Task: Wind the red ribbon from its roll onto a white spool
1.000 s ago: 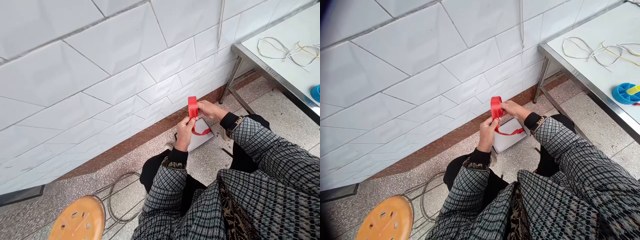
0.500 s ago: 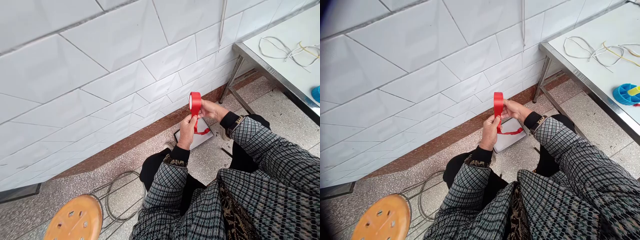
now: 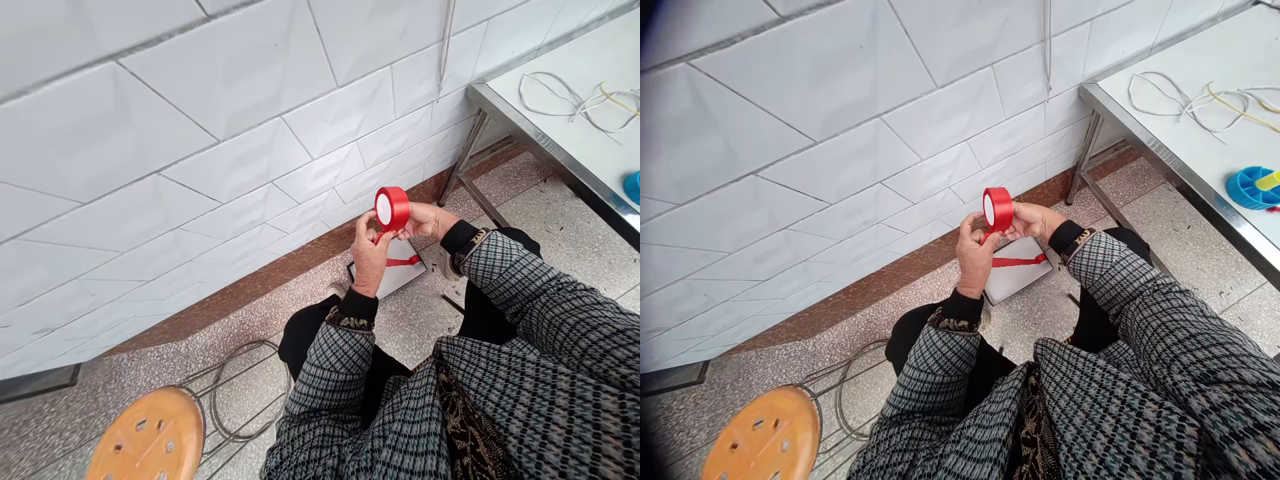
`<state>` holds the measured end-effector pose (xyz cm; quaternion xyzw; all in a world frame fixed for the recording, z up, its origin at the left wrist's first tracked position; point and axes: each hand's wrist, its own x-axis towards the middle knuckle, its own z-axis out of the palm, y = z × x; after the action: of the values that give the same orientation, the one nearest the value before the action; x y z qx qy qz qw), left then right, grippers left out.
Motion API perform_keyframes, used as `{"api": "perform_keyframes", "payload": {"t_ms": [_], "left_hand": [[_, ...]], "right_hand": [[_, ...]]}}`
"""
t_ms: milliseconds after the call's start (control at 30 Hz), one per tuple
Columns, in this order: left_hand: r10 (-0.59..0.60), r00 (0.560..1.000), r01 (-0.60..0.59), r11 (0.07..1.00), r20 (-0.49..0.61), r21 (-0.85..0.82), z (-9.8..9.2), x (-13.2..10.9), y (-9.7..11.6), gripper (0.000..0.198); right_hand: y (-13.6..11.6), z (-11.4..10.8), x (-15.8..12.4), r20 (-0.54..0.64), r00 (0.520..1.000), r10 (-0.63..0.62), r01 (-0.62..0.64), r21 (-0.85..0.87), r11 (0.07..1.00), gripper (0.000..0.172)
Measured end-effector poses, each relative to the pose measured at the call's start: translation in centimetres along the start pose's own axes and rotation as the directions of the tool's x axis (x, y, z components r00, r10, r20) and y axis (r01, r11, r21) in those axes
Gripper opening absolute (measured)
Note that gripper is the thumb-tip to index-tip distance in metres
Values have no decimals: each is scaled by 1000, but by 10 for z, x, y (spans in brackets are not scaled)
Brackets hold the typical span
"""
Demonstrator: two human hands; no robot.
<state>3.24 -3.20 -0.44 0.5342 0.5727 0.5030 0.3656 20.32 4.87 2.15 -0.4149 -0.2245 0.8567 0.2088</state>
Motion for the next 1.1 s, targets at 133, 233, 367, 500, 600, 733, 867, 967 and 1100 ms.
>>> {"api": "perform_keyframes", "payload": {"t_ms": [133, 233, 367, 500, 600, 733, 867, 967, 1100], "left_hand": [[72, 994, -82, 990, 85, 117, -6, 4, 1, 49], [35, 991, -43, 998, 130, 55, -8, 6, 1, 51], [-60, 981, 81, 991, 184, -107, -10, 7, 5, 49], [-163, 949, 239, 930, 269, -280, -16, 10, 8, 55], [-184, 916, 312, 884, 355, -347, -23, 12, 6, 62], [-195, 900, 350, 856, 390, -380, -26, 11, 3, 66], [-219, 925, 332, 863, 310, -380, -17, 5, 4, 62], [-223, 965, 260, 893, 140, -367, -12, 1, 7, 48], [-209, 961, 267, 876, 182, -401, -13, -3, 16, 43]], "right_hand": [[0, -2, 1, 15, 1000, 19, -19, -26, 999, 27], [0, 5, -4, -62, 998, 18, -21, -47, 999, 27], [0, 16, -15, -108, 994, 20, -30, -95, 995, 28], [-1, 15, -19, -16, 999, -41, 37, -204, 978, 22], [-3, 9, -19, 43, 980, -194, 198, -293, 935, 13], [0, 9, -17, 45, 951, -306, 300, -375, 877, 16], [3, 11, -13, -30, 925, -378, 333, -415, 847, 5], [-1, 5, -7, -115, 901, -418, 324, -462, 825, 10], [-5, -7, 2, -221, 858, -463, 283, -549, 787, 19]]}}
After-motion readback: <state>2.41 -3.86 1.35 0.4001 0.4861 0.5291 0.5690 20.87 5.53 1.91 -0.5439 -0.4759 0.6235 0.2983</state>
